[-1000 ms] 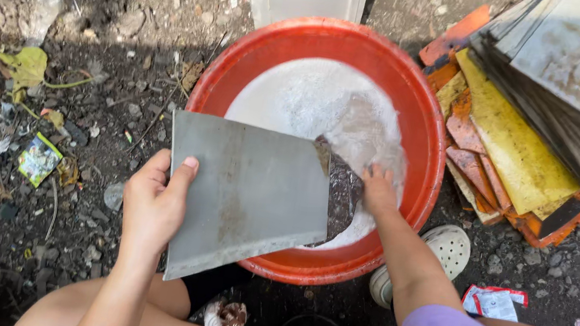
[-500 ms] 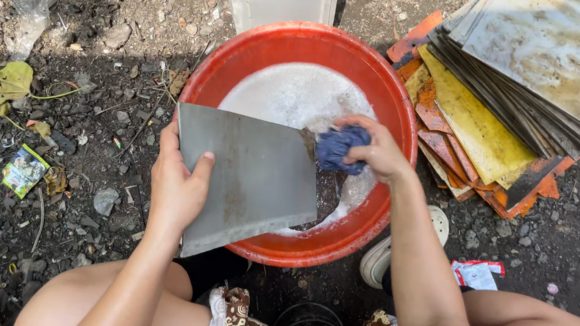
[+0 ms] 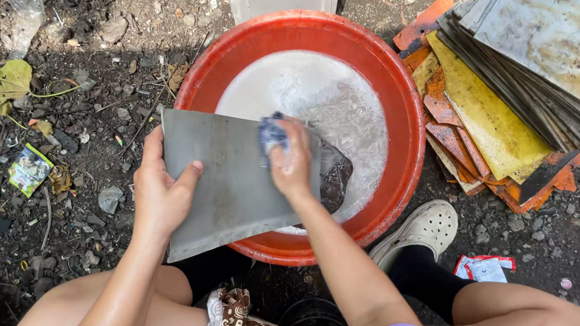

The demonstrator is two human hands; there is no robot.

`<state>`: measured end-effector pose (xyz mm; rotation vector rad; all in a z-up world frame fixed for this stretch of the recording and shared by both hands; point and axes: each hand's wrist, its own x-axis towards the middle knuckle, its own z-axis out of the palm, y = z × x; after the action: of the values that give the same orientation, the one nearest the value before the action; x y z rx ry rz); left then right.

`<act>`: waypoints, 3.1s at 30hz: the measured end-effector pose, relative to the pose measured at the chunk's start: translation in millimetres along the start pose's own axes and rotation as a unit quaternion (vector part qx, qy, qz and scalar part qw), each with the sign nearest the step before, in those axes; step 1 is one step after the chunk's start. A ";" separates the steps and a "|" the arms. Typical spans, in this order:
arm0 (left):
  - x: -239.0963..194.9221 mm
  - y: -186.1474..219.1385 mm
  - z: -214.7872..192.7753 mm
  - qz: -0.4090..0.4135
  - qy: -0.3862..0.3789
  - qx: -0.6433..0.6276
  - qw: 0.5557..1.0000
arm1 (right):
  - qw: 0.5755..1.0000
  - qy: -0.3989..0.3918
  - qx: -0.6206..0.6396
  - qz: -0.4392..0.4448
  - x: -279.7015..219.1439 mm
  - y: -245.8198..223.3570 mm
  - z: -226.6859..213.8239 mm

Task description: The person sits on the ground and scrubs rectangular metal sheets with a blue cloth using soapy water from a red basin. They repeatedly dip the cloth, wipe both sides of each sheet, and place cleaned sheets into a stack beside the basin.

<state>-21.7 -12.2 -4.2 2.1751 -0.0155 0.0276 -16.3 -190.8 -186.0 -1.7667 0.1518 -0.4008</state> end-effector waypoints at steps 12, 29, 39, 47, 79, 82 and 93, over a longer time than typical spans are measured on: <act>-6.2 -13.3 0.2 -0.073 0.006 0.027 0.997 | 0.981 -0.004 -0.185 0.059 -106.3 72.4 -61.8; -2.3 15.6 17.4 -0.063 -0.009 0.092 0.994 | 0.995 0.060 -0.036 0.066 -0.8 -33.3 13.6; -9.4 12.3 17.8 0.057 0.006 0.100 0.993 | 0.993 -0.005 0.077 -0.087 17.1 -53.7 14.2; -6.5 11.5 18.6 0.006 0.001 0.085 0.996 | 0.954 -0.055 -0.295 0.013 -0.1 104.2 -58.5; 5.7 -22.9 22.8 0.023 0.052 -0.197 0.979 | 0.969 -0.037 -0.022 0.244 -92.2 -3.3 -46.8; 2.4 -9.4 19.4 -0.001 0.048 -0.186 0.981 | 0.970 0.001 -0.082 0.228 -95.3 8.7 -57.3; -2.1 10.0 20.2 0.029 0.043 -0.038 0.998 | 0.998 0.032 0.008 -0.060 -36.5 -90.1 31.6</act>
<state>-23.8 -34.5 -7.5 2.0953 -0.0298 0.1510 -49.4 -129.0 -111.6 -1.7534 0.0873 -0.5441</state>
